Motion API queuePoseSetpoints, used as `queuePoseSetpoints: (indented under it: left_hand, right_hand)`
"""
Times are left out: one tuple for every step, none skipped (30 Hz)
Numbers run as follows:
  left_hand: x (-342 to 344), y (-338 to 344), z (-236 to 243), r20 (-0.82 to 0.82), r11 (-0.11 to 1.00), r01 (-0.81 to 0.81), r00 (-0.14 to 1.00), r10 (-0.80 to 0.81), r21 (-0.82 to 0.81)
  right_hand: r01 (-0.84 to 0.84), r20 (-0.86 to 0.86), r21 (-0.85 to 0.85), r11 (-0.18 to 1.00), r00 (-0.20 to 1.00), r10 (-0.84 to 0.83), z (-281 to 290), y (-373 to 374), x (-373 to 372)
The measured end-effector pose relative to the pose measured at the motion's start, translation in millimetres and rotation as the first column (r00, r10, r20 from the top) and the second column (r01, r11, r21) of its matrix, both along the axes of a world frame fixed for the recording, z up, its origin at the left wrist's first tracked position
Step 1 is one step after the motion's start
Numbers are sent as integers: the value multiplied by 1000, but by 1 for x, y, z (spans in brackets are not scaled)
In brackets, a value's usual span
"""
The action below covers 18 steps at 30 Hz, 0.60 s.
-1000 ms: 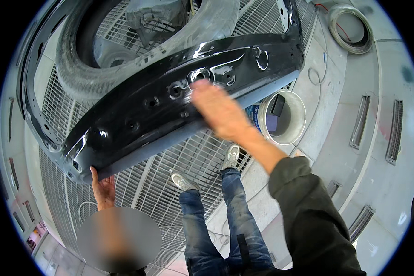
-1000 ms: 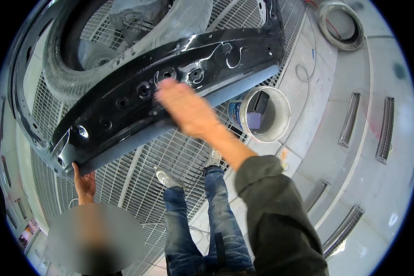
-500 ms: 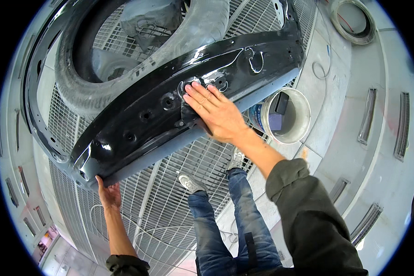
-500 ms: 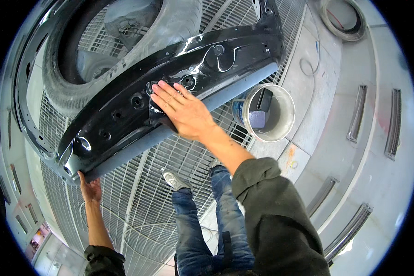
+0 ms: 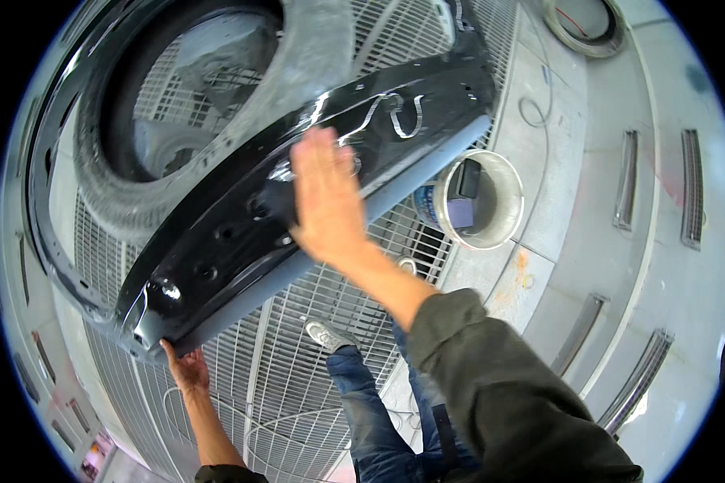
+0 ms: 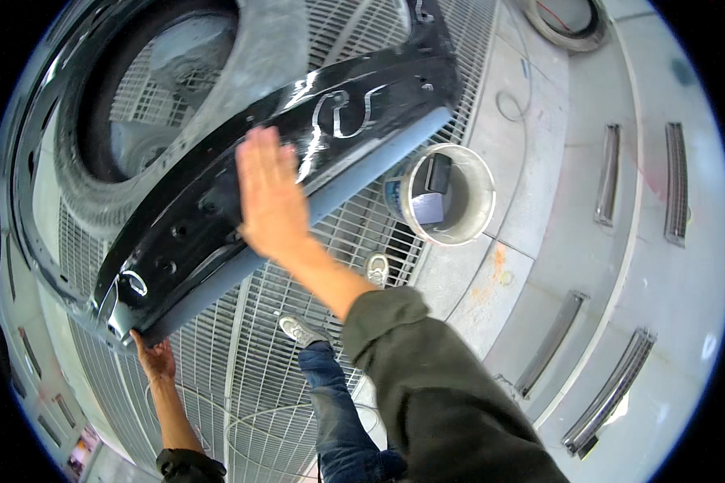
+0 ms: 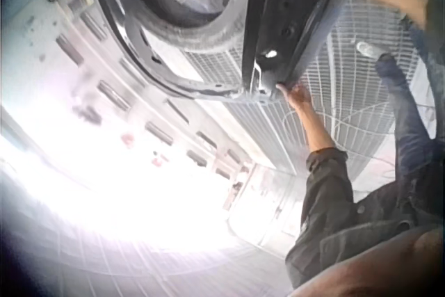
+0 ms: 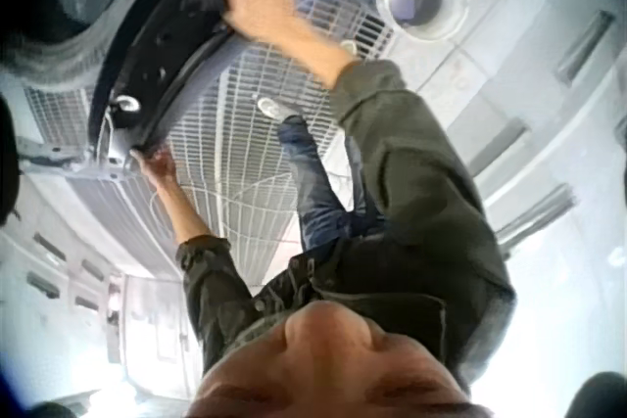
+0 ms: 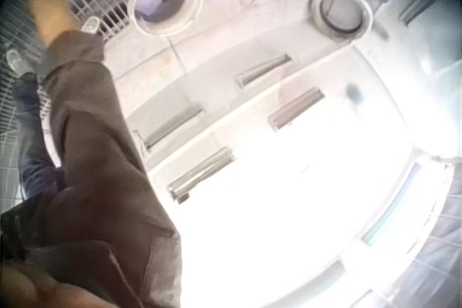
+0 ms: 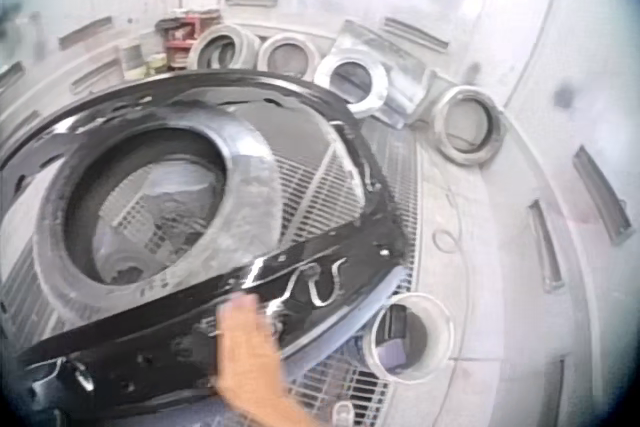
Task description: The person sands a large, curved, dark grey car part, likely a wheel arch liner, using a sanding block. They repeatedly dip the block into a bucket of water and continue sanding various sections of the part's surface.
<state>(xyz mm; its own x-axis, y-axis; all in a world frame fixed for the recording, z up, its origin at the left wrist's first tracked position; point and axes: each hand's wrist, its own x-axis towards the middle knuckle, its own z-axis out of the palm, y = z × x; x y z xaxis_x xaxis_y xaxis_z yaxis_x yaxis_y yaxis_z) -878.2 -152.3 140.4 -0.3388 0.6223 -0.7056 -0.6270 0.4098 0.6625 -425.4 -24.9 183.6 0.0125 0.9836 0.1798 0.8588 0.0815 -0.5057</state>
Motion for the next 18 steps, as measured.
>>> queuePoseSetpoints:
  left_hand:
    - [-8,-2,0,-2,1000,14,1000,-14,16]
    - [-14,-1,0,-1,1000,23,1000,-23,8]
    - [-23,-2,-2,-6,1000,30,1000,-30,3]
    - [-27,-1,-2,-11,999,35,999,-36,-5]
    - [-25,2,0,-17,999,34,999,-34,-9]
    - [-22,1,2,-20,999,29,999,-29,-18]
    - [-17,3,1,-22,999,23,999,-24,-27]
    - [1,9,9,-19,998,54,998,-55,-11]
    - [-4,8,10,-20,998,70,997,-70,-6]
    - [-14,1,10,-17,997,82,996,-82,-3]
    - [-19,-5,9,-15,996,93,996,-93,-5]
    - [-7,0,11,-39,997,80,996,-80,-12]
    - [-5,0,13,-55,998,57,997,-57,-17]
    - [-2,2,12,-64,999,37,997,-38,-21]
    - [0,4,12,-71,1000,20,997,-22,-23]
    - [-3,3,10,-54,999,37,998,-38,-16]
    - [-7,5,7,-38,999,50,998,-51,-8]
    - [-14,2,5,-25,998,57,998,-57,1]
  right_hand:
    - [-75,132,-18,997,988,77,4,-3,-10]
    - [-127,114,37,991,986,122,1,-11,-13]
    - [-179,93,95,979,981,170,-8,-16,-11]
    - [-245,96,110,963,967,235,-12,-17,3]
    - [-309,103,125,943,949,297,-15,-19,24]
    - [-375,112,134,917,925,362,-18,-22,43]
    - [-381,104,106,919,923,371,-22,-21,62]
    - [-342,114,65,937,936,334,-23,-23,88]
    - [-320,111,32,947,943,315,-24,-24,109]
    - [-275,77,2,961,959,274,-25,-25,133]
    - [-233,43,-35,972,971,234,-26,-26,156]
    - [-175,68,2,985,982,175,-26,-25,181]
    - [-127,77,44,991,989,123,-30,-18,196]
    - [-9,87,82,997,996,2,-36,-10,208]
    - [111,94,120,987,988,-123,-39,-4,214]
    - [264,101,135,955,955,-278,-46,2,206]
    - [392,70,171,904,910,-408,-47,5,180]
    - [428,51,139,893,898,-438,-36,1,148]
